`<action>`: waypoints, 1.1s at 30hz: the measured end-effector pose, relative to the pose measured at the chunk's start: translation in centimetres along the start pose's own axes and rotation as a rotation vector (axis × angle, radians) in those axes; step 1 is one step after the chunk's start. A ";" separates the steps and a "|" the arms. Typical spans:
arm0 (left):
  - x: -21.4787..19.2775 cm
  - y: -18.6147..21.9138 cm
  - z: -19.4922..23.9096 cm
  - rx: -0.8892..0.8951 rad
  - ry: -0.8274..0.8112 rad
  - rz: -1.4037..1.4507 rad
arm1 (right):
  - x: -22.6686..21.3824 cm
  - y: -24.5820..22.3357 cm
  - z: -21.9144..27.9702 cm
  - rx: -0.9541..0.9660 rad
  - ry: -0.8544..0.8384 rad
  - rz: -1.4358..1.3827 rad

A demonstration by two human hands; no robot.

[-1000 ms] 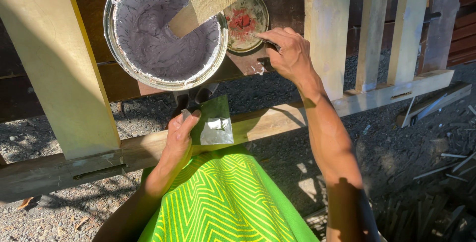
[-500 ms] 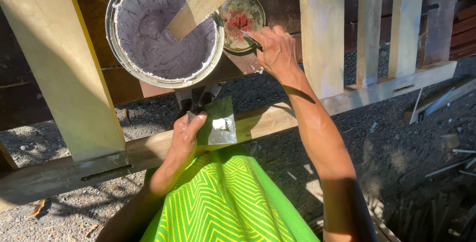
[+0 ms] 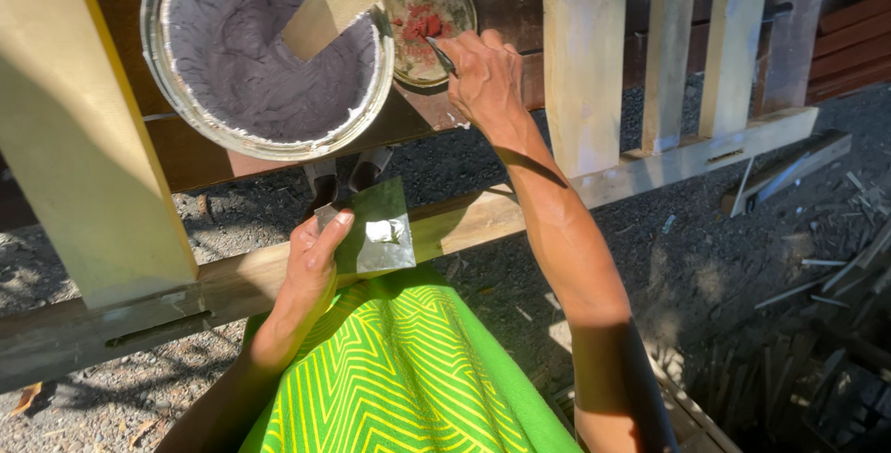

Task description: The person scoops a white paste from a bucket using a putty knife and applies it to gaps between wooden slats on a pallet. They smooth the paste with the knife and a sanding block, working along the seams of the wood.

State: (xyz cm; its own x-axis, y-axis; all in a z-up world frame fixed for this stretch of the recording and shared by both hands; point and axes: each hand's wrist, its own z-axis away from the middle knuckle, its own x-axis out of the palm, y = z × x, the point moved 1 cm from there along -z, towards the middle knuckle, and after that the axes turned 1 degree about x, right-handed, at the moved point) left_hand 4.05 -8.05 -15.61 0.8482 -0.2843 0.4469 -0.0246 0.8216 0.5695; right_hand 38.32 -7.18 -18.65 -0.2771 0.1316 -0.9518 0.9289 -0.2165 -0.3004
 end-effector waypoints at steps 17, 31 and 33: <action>-1.5 1.8 0.8 -0.018 0.161 -0.019 | -4.5 -5.5 11.6 0.579 0.098 -1.646; -6.9 -1.9 -2.2 -0.133 0.212 -0.108 | 0.0 -9.5 20.4 0.635 0.333 -2.247; -5.6 -1.2 -1.7 -0.109 0.181 -0.021 | -0.2 -10.3 20.7 0.660 0.362 -2.260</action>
State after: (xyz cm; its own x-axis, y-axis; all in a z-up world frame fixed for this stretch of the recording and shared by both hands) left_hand 0.18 -6.61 -19.94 0.9295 -0.2162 0.2987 0.0427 0.8678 0.4951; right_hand 23.75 -25.00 -16.61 -0.2380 0.5876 0.7734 -0.8234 0.3002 -0.4815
